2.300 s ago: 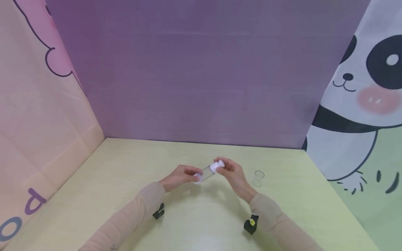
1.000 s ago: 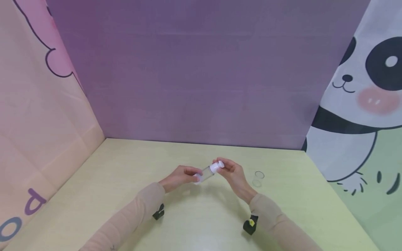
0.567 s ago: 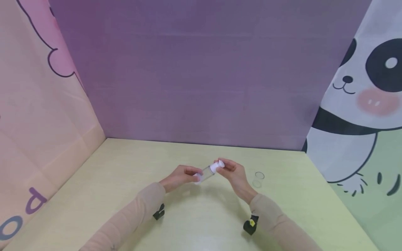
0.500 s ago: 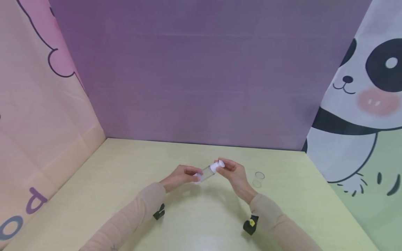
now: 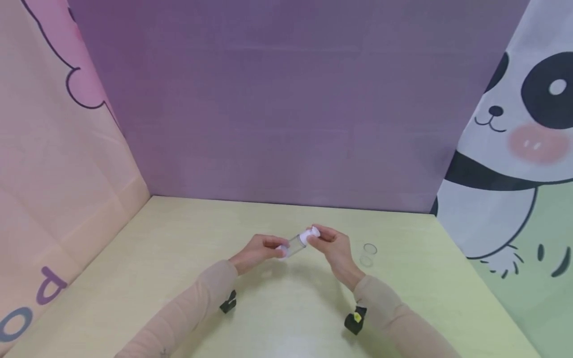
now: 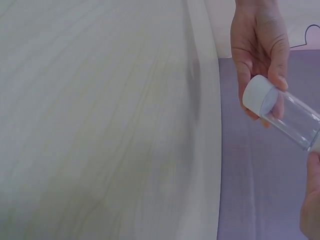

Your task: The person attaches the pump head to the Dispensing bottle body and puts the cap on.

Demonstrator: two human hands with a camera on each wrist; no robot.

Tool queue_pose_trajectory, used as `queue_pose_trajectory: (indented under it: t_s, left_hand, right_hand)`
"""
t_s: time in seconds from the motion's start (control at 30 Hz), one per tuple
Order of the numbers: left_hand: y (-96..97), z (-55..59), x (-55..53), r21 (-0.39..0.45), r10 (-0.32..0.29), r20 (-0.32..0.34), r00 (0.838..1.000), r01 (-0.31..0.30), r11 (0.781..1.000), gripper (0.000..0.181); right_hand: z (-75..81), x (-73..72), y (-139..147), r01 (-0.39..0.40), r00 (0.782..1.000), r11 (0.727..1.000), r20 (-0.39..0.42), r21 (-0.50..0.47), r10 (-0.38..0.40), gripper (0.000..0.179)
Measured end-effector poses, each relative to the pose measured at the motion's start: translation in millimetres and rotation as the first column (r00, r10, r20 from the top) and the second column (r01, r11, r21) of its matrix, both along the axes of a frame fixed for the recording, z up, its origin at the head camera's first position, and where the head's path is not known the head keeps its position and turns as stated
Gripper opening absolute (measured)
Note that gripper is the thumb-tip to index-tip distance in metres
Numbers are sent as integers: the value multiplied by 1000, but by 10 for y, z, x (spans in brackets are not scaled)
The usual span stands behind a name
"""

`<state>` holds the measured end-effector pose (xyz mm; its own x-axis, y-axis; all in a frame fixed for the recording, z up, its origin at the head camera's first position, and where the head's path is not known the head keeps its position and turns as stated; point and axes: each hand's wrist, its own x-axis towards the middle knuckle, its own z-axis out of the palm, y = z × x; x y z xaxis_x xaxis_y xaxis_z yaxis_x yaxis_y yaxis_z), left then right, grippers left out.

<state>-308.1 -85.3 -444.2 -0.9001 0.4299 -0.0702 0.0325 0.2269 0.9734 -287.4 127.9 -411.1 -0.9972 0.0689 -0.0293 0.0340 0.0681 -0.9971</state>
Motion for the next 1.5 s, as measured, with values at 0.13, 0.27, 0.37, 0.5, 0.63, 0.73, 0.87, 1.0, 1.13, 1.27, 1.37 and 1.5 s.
queue_pose_trajectory:
  t_s: [0.13, 0.27, 0.37, 0.5, 0.63, 0.73, 0.87, 1.0, 1.13, 1.27, 1.37, 1.5]
  left_hand:
    - [8, 17, -4, -1, 9, 6, 1000, -9, 1000, 33]
    - [13, 30, -8, 1, 18, 14, 1000, -18, 1000, 33]
    - [15, 33, -12, -1, 29, 10, 1000, -29, 1000, 33]
    - [16, 33, -11, 9, 31, 11, 999, -31, 999, 33]
    - [15, 35, -5, 13, 25, 16, 1000, -25, 1000, 33]
    - [15, 40, -1, 13, 29, 17, 999, -29, 999, 33]
    - [3, 41, 6, 24, 42, 13, 999, -42, 999, 33]
    - [-12, 31, 17, 28, 58, 15, 998, -58, 998, 32]
    - [-17, 27, 25, 32, 59, 21, 998, -60, 998, 33]
    - [-15, 17, 26, 51, 57, 25, 998, -59, 997, 34]
    - [-16, 6, 29, 65, 54, 21, 998, -56, 996, 34]
    - [-14, -8, 26, 81, 51, 9, 999, -52, 995, 34]
  right_hand:
    - [21, 8, -10, 16, 1000, 1000, -8, -5, -16, 40]
    - [21, 11, -5, -6, 999, 1000, -44, 14, 6, 39]
    - [13, 10, -1, -38, 997, 999, -72, 17, 39, 38]
    - [10, 10, 9, -71, 994, 997, -80, 13, 71, 38]
    - [13, 0, 29, -96, 992, 995, -82, 21, 97, 40]
    - [22, -12, 59, -140, 986, 990, -83, 34, 142, 43]
    - [41, -14, 142, -216, 970, 971, -89, 98, 225, 50]
    - [80, -11, 298, -256, 957, 949, -93, 185, 276, 49]
    - [164, -3, 515, -228, 957, 933, -110, 279, 267, 46]
    - [240, 1, 771, -169, 966, 917, -124, 360, 227, 48]
    - [262, -1, 970, -132, 972, 900, -123, 416, 200, 47]
    - [219, -9, 1228, -101, 977, 863, -113, 495, 179, 46]
